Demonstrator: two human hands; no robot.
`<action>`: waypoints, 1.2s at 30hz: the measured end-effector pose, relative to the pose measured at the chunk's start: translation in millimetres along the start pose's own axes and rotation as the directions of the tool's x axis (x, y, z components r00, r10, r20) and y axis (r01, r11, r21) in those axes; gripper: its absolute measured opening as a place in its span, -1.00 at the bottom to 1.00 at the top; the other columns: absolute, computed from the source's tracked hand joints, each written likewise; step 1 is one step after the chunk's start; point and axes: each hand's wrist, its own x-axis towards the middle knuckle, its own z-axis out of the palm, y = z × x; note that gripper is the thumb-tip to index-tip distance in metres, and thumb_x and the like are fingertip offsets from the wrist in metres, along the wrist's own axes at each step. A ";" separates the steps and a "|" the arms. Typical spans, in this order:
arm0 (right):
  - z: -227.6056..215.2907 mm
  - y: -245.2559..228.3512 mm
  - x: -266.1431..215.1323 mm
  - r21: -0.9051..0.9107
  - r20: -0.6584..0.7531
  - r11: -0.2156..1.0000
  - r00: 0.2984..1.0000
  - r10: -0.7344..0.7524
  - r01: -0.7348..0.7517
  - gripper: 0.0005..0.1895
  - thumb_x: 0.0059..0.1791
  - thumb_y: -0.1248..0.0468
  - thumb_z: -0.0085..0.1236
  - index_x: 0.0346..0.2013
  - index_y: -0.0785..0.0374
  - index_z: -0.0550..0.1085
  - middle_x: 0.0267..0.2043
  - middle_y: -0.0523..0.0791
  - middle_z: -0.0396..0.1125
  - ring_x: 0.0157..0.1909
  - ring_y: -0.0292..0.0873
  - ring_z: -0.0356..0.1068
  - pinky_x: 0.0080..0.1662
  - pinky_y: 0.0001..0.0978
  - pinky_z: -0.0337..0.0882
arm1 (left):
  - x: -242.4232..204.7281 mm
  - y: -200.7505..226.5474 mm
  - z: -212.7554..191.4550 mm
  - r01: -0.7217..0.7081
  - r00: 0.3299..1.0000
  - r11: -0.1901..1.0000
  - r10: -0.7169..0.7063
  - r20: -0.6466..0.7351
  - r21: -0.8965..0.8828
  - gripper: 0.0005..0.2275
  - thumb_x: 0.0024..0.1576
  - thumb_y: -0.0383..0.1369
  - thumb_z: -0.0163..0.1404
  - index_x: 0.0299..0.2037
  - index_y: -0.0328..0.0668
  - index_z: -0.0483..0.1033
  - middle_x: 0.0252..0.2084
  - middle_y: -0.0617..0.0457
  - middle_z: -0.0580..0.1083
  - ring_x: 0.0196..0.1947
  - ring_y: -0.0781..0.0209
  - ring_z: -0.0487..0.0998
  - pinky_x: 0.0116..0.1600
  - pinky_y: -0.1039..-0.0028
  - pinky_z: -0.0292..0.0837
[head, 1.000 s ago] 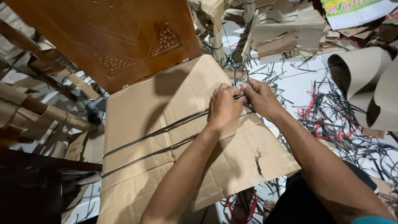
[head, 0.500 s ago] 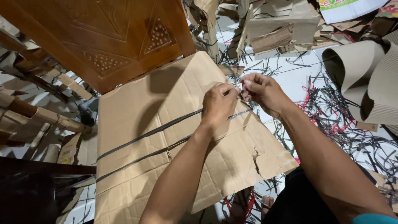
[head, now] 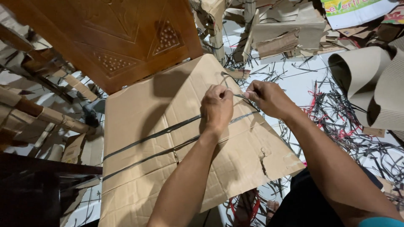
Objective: The person ties a stack of flattened cardboard pieces with black plastic straps. They wrap the straps around the bundle, pull them tight, and tie knots to secure the package. The person occasionally picks up and discards loose red and black straps from the floor.
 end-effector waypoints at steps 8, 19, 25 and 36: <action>2.1 1.3 1.5 -0.199 0.067 0.979 0.997 -0.041 0.054 -0.74 0.15 0.15 -0.05 -0.29 0.23 0.44 -0.49 0.14 0.38 -0.36 0.27 0.42 -0.22 0.06 0.39 | -5.0 3.6 -4.2 0.049 0.993 0.998 -0.053 -0.109 -0.032 -0.81 0.14 -0.13 -0.14 -0.33 0.12 0.53 -0.19 0.30 0.47 0.03 0.12 0.56 0.17 0.19 0.49; 14.9 52.4 -4.0 0.060 0.054 0.997 0.997 0.049 -0.053 -0.77 0.14 0.15 -0.03 -0.31 0.17 0.50 -0.52 0.04 0.40 -0.38 0.03 0.38 -0.17 -0.09 0.38 | -2.4 6.1 25.2 -0.401 0.916 0.868 0.379 -0.132 -0.291 -0.83 0.30 -0.39 -0.17 -0.28 -0.25 0.45 -0.32 -0.15 0.48 -0.15 -0.11 0.58 -0.03 0.13 0.50; 10.7 12.2 -21.8 0.144 0.012 0.989 1.000 0.019 -0.021 -0.80 0.12 0.25 -0.07 -0.24 0.18 0.53 -0.51 -0.02 0.39 -0.33 -0.10 0.34 -0.14 -0.17 0.39 | 12.8 26.3 41.0 -0.481 0.872 0.825 0.485 -0.064 -0.296 -0.84 0.25 -0.47 -0.13 -0.35 -0.27 0.47 -0.54 -0.11 0.50 -0.49 0.12 0.65 -0.43 0.44 0.65; 23.5 70.2 -15.8 0.028 -0.044 0.995 0.995 0.093 -0.092 -0.73 0.13 0.11 -0.05 -0.36 0.14 0.45 -0.56 -0.01 0.38 -0.37 0.11 0.41 -0.17 -0.09 0.38 | 33.9 25.8 28.0 -0.272 0.938 0.959 0.283 0.200 -0.082 -0.74 0.32 -0.23 -0.23 -0.34 -0.05 0.47 -0.60 0.13 0.56 -0.53 0.29 0.67 -0.31 0.53 0.52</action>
